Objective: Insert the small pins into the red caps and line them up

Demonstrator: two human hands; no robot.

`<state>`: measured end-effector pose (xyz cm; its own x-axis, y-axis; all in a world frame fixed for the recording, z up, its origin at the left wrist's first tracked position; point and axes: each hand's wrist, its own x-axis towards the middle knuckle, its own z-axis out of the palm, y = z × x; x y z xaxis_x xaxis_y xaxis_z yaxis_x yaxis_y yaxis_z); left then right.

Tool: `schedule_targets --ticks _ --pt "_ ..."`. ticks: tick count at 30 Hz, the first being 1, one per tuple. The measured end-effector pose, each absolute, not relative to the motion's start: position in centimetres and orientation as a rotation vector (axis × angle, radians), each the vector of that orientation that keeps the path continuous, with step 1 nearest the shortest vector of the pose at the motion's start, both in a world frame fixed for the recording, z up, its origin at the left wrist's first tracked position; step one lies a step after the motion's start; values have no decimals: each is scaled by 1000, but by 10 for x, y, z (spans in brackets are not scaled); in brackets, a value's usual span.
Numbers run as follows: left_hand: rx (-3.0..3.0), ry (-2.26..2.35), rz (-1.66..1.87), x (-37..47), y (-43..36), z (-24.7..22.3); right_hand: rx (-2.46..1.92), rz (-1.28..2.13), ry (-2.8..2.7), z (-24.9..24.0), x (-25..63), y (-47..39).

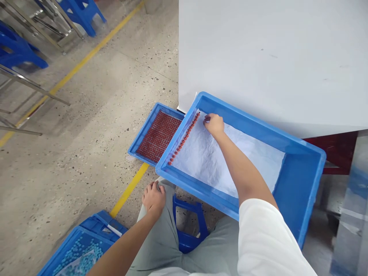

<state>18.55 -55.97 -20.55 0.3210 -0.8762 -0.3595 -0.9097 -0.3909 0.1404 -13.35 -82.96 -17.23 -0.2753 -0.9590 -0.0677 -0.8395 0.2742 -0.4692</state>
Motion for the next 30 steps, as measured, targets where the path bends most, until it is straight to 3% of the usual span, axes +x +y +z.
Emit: schedule_targets --ticks 9,20,26,30 --pt "-2496 1703 684 183 -557 -199 -1407 -588 2133 -116 -124 -684" --pt "-2529 1740 1000 188 -544 -170 -731 -1307 2195 -29 -72 -436" --pt "-2342 2066 1488 170 -503 -117 -641 -1414 2195 0 -36 -327" --pt "-1662 2336 2080 126 -442 -32 -593 -1377 2328 15 2 -259"
